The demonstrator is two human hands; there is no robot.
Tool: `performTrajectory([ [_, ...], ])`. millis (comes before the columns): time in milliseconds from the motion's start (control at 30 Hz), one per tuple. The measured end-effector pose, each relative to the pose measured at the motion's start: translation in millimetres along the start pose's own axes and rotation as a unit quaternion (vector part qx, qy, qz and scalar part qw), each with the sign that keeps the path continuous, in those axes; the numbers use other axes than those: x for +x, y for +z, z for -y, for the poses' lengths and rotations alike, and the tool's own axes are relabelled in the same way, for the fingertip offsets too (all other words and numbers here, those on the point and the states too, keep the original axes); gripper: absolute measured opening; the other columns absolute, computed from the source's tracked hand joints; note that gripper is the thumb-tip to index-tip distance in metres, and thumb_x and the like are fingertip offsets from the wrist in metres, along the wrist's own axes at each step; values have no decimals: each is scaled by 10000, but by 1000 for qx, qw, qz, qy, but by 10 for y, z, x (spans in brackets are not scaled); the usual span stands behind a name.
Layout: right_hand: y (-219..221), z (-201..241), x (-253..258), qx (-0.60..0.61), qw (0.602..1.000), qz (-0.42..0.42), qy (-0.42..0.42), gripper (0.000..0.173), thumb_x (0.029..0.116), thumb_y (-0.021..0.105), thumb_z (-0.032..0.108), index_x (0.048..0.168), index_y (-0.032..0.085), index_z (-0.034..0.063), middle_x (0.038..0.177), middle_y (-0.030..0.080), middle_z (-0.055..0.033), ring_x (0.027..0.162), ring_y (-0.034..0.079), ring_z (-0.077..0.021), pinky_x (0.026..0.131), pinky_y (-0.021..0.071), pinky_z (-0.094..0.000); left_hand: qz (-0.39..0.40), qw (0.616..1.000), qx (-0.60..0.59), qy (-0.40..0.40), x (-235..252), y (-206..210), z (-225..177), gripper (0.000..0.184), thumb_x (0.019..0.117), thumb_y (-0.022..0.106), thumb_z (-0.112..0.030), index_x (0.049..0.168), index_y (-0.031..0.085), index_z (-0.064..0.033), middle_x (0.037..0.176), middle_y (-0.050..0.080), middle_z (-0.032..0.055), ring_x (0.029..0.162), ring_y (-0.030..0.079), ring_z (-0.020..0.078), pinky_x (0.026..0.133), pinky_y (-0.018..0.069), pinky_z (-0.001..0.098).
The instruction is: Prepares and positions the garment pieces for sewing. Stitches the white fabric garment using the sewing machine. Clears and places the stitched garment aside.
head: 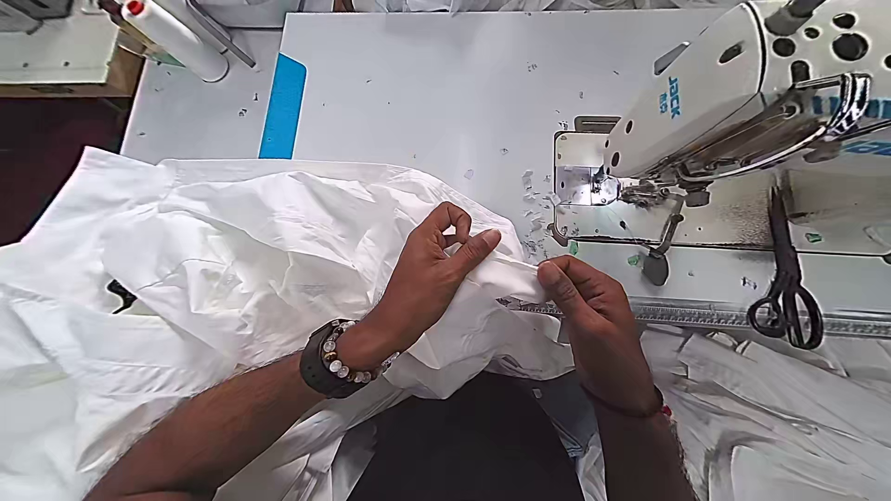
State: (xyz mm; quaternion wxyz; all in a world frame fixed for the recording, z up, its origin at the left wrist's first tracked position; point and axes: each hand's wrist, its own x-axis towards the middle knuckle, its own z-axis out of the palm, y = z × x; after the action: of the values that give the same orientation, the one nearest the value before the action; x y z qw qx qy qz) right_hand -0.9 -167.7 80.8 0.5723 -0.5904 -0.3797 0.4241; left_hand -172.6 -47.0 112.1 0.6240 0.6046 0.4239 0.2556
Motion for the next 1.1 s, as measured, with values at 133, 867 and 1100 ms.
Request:
performTrajectory([
  [133, 18, 4, -13, -2, 1000, -5, 0, 246, 1065, 555, 204, 945, 718, 63, 783, 661, -25, 726, 635, -100, 684, 547, -242, 34, 998, -37, -24, -1, -8, 48, 239, 1008, 664, -269, 927, 491, -125, 710, 568, 43, 581, 534, 102, 524, 448, 225],
  [867, -36, -14, -52, -37, 999, -2, -17, 221, 1058, 565, 204, 967, 722, 77, 816, 673, -8, 736, 637, -86, 667, 542, -230, 140, 988, 25, -53, 25, -107, -144, 308, 879, 813, -149, 1130, 637, -120, 928, 777, 85, 785, 746, 171, 675, 611, 272],
  [1100, -42, 3, -57, -51, 999, 6, -7, 228, 1065, 556, 212, 964, 719, 88, 790, 661, 3, 706, 622, -77, 636, 525, -220, 112, 988, -46, -97, 1, -87, -107, 142, 963, 708, -129, 1027, 590, -86, 823, 717, 101, 685, 679, 126, 620, 562, 246],
])
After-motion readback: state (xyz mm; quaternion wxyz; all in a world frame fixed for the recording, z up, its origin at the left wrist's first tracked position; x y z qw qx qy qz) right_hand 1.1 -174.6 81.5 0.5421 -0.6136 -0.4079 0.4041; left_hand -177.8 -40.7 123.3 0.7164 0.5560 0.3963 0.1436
